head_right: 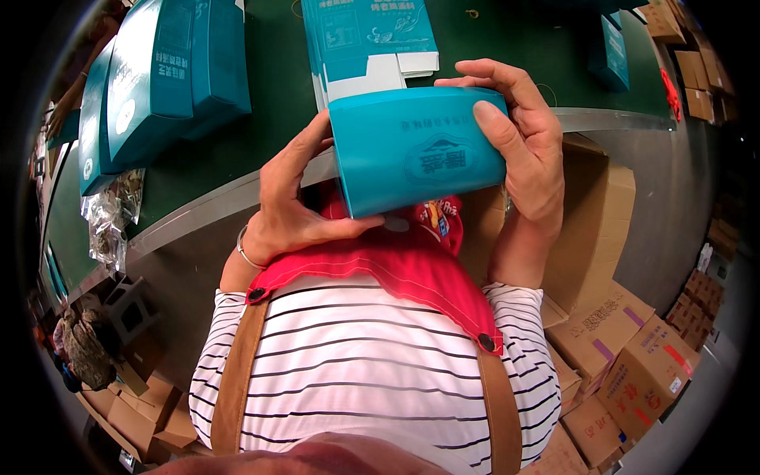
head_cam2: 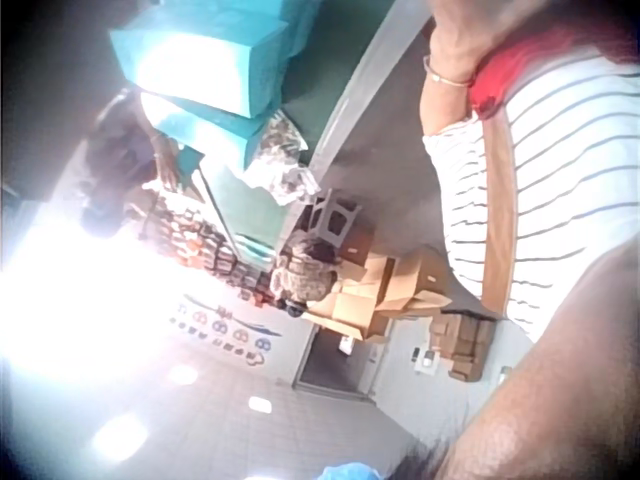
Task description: The person assembles teal-colored cardboard boxes by folding the flaps and tucking them into place. They then pick up clear plastic bags containing dried food items from a larger cardboard box and place them inside the assembled teal boxes. The person repeats this process, folding boxes and filling them with the packaged items.
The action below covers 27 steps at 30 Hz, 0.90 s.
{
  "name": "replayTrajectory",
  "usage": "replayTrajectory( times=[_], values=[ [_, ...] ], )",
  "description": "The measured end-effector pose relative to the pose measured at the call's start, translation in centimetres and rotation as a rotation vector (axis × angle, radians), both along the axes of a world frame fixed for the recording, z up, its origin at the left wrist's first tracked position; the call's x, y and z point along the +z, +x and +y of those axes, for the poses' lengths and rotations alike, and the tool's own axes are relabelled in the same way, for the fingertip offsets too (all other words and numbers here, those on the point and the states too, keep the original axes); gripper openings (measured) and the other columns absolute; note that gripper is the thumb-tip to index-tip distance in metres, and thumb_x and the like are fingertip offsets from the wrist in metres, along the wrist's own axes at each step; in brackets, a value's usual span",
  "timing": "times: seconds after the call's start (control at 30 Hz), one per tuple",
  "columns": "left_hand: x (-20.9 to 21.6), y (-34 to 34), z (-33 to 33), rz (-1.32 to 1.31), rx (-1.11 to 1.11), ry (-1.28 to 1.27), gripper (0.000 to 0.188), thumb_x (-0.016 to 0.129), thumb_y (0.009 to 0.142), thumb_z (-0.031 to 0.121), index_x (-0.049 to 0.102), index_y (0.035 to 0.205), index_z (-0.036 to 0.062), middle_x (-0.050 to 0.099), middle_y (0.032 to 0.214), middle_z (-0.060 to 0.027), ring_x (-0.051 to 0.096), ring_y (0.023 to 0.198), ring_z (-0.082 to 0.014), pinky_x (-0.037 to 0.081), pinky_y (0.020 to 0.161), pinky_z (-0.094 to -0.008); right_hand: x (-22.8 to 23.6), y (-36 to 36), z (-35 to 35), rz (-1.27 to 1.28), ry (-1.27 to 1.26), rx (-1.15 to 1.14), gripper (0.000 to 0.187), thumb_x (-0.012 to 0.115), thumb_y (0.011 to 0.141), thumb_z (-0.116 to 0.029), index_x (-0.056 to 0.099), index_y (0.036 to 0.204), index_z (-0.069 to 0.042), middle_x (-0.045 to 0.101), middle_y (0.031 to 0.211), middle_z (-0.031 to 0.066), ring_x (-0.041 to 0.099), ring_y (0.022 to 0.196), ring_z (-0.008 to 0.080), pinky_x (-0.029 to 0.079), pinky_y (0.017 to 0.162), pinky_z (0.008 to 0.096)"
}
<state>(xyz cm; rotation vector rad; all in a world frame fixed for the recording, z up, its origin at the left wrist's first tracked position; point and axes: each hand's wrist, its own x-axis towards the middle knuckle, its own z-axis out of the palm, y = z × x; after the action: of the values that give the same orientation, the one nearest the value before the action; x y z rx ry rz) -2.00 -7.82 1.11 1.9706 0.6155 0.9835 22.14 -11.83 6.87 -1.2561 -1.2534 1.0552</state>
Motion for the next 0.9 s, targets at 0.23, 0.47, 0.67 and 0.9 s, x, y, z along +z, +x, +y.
replayTrajectory(
  times=[0.23, 0.47, 0.67, 0.9],
  values=[
    [-0.1, 0.2, 0.0, -0.036, 0.019, 0.056, 0.104, 0.090, 0.054, 0.031, 0.038, 0.137, -0.0025, 0.059, 0.114, -0.0194, 0.061, 0.097, -0.0305, 0.050, 0.084, -0.0377, -0.1, 1.6, 0.2, -0.265, 0.077, 0.128, 0.031, 0.052, 0.095, -0.029, 0.063, 0.104, -0.001, 0.062, 0.101, 0.0070, 0.057, 0.094, 0.0132, 0.042, 0.083, 0.0233],
    [0.3, 0.9, -0.1, -0.030, -0.016, 0.155, 0.103, 0.089, 0.054, 0.033, 0.038, 0.137, -0.0031, 0.058, 0.115, -0.0198, 0.062, 0.093, -0.0307, 0.052, 0.079, -0.0360, 1.1, 2.0, -0.8, -0.403, 0.008, 0.057, 0.022, 0.055, 0.093, -0.021, 0.064, 0.102, -0.003, 0.060, 0.102, 0.0070, 0.053, 0.095, 0.0149, 0.039, 0.085, 0.0241],
    [0.6, 1.5, -0.3, -0.020, -0.036, 0.164, 0.105, 0.089, 0.053, 0.033, 0.037, 0.138, -0.0024, 0.058, 0.113, -0.0201, 0.061, 0.093, -0.0314, 0.052, 0.079, -0.0367, 1.5, 2.2, -1.5, -0.506, 0.026, 0.036, 0.022, 0.055, 0.093, -0.021, 0.065, 0.102, -0.004, 0.060, 0.104, 0.0068, 0.048, 0.116, 0.0216, 0.038, 0.093, 0.0305],
    [0.4, 1.5, -0.4, -0.007, -0.064, 0.172, 0.104, 0.088, 0.054, 0.032, 0.037, 0.138, -0.0022, 0.059, 0.112, -0.0208, 0.061, 0.094, -0.0337, 0.052, 0.079, -0.0380, 0.6, 2.4, -2.0, -0.469, 0.004, 0.023, 0.023, 0.057, 0.093, -0.024, 0.065, 0.102, -0.004, 0.059, 0.107, 0.0078, 0.046, 0.121, 0.0247, 0.037, 0.096, 0.0326]
  ],
)
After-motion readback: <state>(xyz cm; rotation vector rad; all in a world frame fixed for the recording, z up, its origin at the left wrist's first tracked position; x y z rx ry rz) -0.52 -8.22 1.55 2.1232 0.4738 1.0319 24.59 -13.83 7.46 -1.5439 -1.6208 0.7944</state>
